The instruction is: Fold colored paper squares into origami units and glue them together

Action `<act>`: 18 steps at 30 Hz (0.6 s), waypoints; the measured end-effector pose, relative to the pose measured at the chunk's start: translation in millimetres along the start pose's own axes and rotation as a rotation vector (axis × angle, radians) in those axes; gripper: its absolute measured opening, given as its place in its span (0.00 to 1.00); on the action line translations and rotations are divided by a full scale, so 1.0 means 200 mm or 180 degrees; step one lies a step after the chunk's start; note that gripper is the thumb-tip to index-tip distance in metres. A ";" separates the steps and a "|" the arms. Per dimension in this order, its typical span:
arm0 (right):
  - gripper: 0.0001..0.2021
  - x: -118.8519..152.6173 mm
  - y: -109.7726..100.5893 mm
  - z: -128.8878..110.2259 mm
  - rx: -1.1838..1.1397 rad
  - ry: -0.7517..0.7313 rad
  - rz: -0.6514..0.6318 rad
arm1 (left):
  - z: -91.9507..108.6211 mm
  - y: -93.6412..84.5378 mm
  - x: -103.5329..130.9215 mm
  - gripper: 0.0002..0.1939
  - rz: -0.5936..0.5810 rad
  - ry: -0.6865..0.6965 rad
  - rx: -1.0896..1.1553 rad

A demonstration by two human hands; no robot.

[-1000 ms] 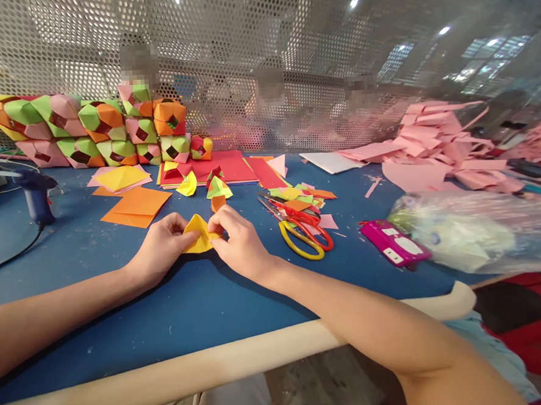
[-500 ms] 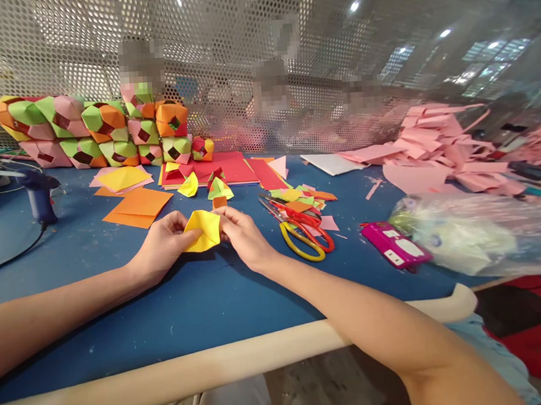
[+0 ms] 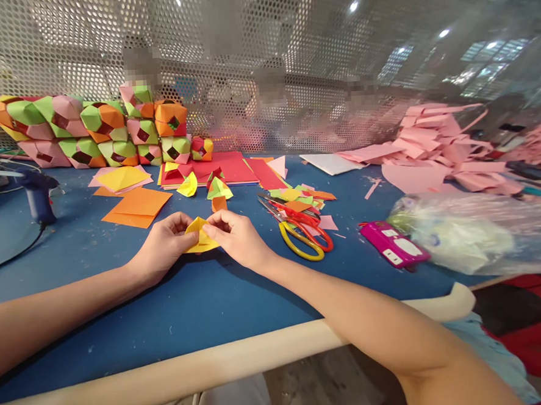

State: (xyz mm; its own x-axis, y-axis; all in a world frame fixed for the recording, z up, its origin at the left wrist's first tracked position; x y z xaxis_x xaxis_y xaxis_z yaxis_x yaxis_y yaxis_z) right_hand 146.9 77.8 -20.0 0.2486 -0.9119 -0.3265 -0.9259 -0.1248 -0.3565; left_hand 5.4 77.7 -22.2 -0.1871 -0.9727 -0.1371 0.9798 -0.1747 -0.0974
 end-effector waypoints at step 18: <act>0.08 0.02 -0.03 -0.04 0.0636 -0.0276 0.0342 | 0.00 0.03 0.01 0.08 -0.0267 -0.0111 0.0141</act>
Point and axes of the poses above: each hand's wrist, its own x-axis away from the middle knuckle, its own y-axis out of the palm, z = x × y, the point moved 5 cm from there along -x, towards the middle knuckle, and after that the axes turned 5 degrees about x, right-handed, at the moved point
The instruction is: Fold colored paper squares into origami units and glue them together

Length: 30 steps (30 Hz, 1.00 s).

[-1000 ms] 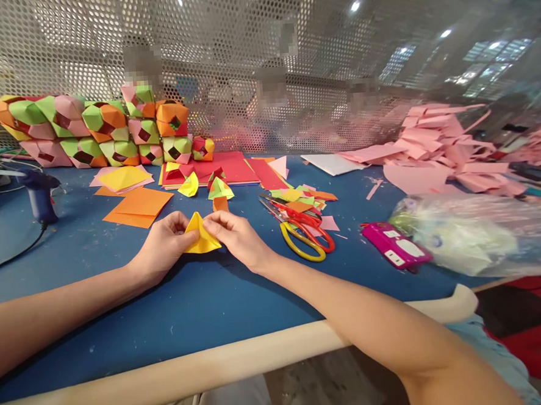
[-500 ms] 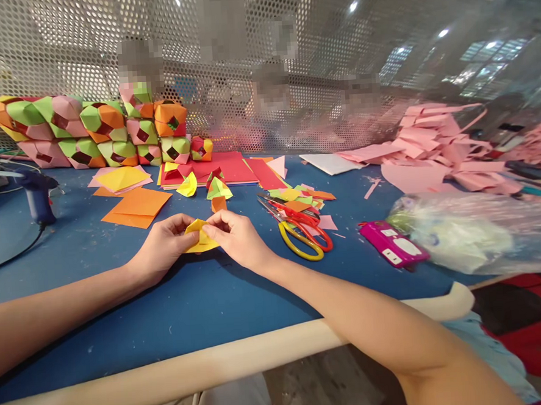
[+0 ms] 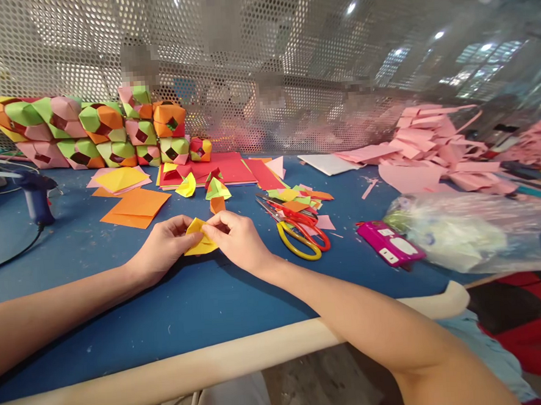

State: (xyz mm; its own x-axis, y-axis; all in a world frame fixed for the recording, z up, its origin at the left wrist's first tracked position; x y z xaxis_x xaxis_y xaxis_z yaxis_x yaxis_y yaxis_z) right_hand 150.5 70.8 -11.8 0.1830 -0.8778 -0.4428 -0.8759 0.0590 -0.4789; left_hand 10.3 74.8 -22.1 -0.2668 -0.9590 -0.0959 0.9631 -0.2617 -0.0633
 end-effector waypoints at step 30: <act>0.08 0.01 0.00 -0.05 0.0560 -0.0659 0.0209 | 0.04 -0.02 0.01 0.07 0.0233 0.0445 -0.1045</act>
Point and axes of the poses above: each hand's wrist, its own x-axis away from the middle knuckle, its own y-axis out of the palm, z = x × y, the point moved 5 cm from there along -x, towards the middle knuckle, and after that the axes turned 5 degrees about x, right-handed, at the moved point
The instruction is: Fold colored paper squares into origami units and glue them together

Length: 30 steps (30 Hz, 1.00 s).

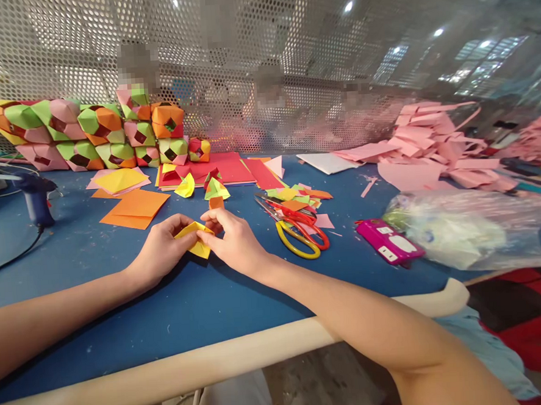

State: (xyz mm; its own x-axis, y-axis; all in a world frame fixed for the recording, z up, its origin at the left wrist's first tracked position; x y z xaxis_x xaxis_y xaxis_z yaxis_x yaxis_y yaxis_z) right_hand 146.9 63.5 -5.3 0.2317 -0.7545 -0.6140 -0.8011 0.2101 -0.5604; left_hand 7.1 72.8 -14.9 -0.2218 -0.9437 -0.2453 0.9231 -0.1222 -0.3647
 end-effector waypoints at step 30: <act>0.12 -0.03 -0.03 0.00 -0.0095 0.0078 -0.0213 | -0.03 0.01 0.00 0.04 -0.0046 -0.0317 0.0393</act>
Point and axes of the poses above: each hand's wrist, its own x-axis away from the middle knuckle, its own y-axis out of the palm, z = x × y, the point moved 5 cm from there along -x, towards the middle knuckle, and after that the axes turned 5 degrees about x, right-handed, at the moved point
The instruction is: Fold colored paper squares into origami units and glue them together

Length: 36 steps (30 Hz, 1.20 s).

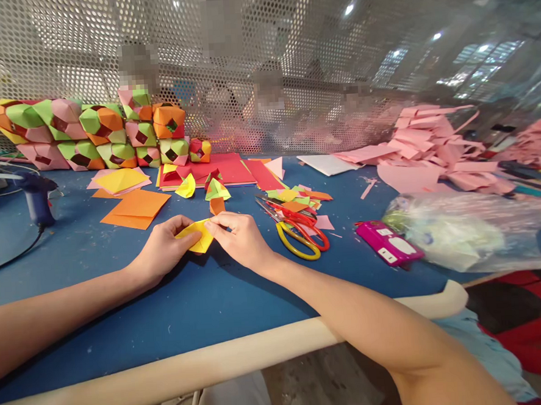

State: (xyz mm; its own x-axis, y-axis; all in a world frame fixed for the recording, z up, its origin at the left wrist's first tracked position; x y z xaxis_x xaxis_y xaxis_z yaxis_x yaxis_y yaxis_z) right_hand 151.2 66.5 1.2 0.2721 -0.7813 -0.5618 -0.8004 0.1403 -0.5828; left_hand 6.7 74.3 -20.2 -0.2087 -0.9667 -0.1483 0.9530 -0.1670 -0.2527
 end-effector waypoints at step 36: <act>0.12 0.00 0.02 0.01 0.0122 0.0013 -0.0183 | 0.04 0.00 0.01 0.13 -0.0163 0.0422 -0.0214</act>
State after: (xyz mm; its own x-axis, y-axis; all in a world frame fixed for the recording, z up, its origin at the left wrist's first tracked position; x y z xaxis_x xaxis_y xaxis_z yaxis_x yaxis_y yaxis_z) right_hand 148.5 69.0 -2.7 0.3149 -0.7911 -0.5244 -0.7625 0.1181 -0.6361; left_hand 8.4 70.0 -12.4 -0.2882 -0.9224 -0.2573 0.9244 -0.1978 -0.3261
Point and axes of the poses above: each hand's wrist, its own x-axis away from the middle knuckle, its own y-axis out of the palm, z = x × y, the point moved 5 cm from there along -x, towards the middle knuckle, and after that the axes turned 5 degrees about x, right-handed, at the moved point
